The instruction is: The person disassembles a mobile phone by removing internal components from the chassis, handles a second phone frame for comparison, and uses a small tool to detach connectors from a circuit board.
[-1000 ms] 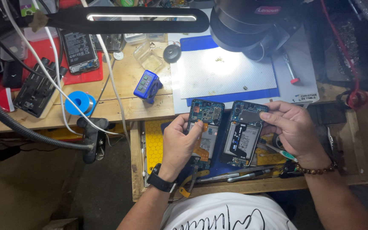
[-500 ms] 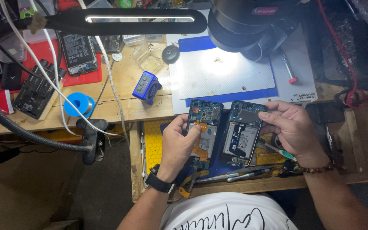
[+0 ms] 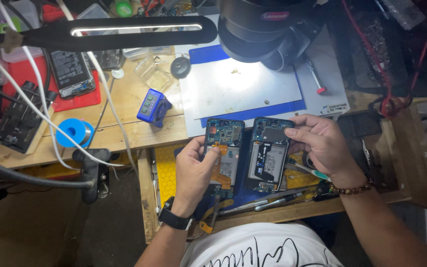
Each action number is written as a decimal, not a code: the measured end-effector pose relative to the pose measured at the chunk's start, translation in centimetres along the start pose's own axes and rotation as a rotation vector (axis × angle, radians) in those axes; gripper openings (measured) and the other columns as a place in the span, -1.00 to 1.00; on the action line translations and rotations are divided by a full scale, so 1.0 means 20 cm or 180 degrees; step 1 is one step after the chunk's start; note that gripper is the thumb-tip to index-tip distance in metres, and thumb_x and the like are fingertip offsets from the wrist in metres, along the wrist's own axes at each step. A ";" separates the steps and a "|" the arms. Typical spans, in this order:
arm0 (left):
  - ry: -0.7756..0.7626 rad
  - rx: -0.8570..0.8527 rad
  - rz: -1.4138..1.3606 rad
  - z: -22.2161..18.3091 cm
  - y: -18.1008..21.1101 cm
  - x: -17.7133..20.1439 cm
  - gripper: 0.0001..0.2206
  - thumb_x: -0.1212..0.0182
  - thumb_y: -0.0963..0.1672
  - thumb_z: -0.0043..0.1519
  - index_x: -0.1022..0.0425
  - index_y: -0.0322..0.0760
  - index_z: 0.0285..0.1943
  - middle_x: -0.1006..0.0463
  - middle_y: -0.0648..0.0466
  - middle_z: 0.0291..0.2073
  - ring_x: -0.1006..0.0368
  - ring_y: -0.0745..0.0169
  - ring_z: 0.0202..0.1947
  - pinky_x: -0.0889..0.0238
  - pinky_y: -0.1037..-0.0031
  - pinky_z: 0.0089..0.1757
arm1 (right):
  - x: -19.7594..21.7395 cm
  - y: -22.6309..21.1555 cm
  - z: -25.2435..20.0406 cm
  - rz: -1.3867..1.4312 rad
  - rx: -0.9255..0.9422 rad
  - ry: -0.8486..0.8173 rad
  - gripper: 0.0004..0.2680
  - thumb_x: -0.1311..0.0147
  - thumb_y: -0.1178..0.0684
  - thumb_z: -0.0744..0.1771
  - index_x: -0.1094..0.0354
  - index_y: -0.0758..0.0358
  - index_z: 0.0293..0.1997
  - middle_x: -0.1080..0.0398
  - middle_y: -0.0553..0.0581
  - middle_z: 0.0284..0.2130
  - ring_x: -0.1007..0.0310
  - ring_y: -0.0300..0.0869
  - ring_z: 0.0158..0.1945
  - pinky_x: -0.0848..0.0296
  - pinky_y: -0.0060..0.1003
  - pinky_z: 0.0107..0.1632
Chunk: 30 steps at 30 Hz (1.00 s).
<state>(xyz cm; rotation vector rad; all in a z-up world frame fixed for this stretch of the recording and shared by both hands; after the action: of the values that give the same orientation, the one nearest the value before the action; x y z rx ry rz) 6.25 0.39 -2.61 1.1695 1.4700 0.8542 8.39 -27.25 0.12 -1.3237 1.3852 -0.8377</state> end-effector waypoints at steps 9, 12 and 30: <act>-0.0055 -0.0053 -0.0182 0.00 -0.01 0.00 -0.81 -0.19 -0.23 0.29 -0.52 -0.48 0.04 -0.67 0.07 -0.25 -0.50 0.52 -0.31 -0.37 0.64 -0.25 | -0.01 -0.01 0.00 -0.0023 0.0053 -0.0049 -0.85 -0.03 0.23 0.37 -0.40 0.51 0.00 -0.55 0.28 -0.20 -0.60 -0.13 -0.20 -0.64 -0.27 -0.20; -0.0045 -0.0050 -0.0129 0.00 -0.01 0.00 -0.80 -0.19 -0.23 0.28 -0.52 -0.48 0.05 -0.67 0.07 -0.26 -0.50 0.52 -0.31 -0.38 0.64 -0.24 | -0.01 -0.02 0.00 -0.0039 0.0062 -0.0059 -0.85 -0.03 0.22 0.37 -0.40 0.51 -0.01 -0.55 0.28 -0.21 -0.61 -0.13 -0.21 -0.64 -0.27 -0.20; -0.0032 -0.0111 -0.0183 0.01 -0.03 0.00 -0.81 -0.20 -0.20 0.32 -0.52 -0.48 0.05 -0.65 0.12 -0.28 -0.46 0.56 -0.31 -0.34 0.67 -0.24 | 0.00 0.00 0.00 0.0018 0.0010 0.0024 -0.86 -0.04 0.24 0.37 -0.41 0.49 -0.02 -0.54 0.26 -0.17 -0.59 -0.15 -0.19 -0.62 -0.28 -0.20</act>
<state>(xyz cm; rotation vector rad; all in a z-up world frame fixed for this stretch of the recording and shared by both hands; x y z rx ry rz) 6.36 0.31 -3.21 1.0991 1.4681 0.8303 8.44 -27.21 0.19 -1.3149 1.3924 -0.8414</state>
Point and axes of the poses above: each hand's wrist, its own z-axis towards the middle knuckle, its own x-axis out of the back of the hand, y = z × x, the point moved 7 cm from there along z, towards the middle knuckle
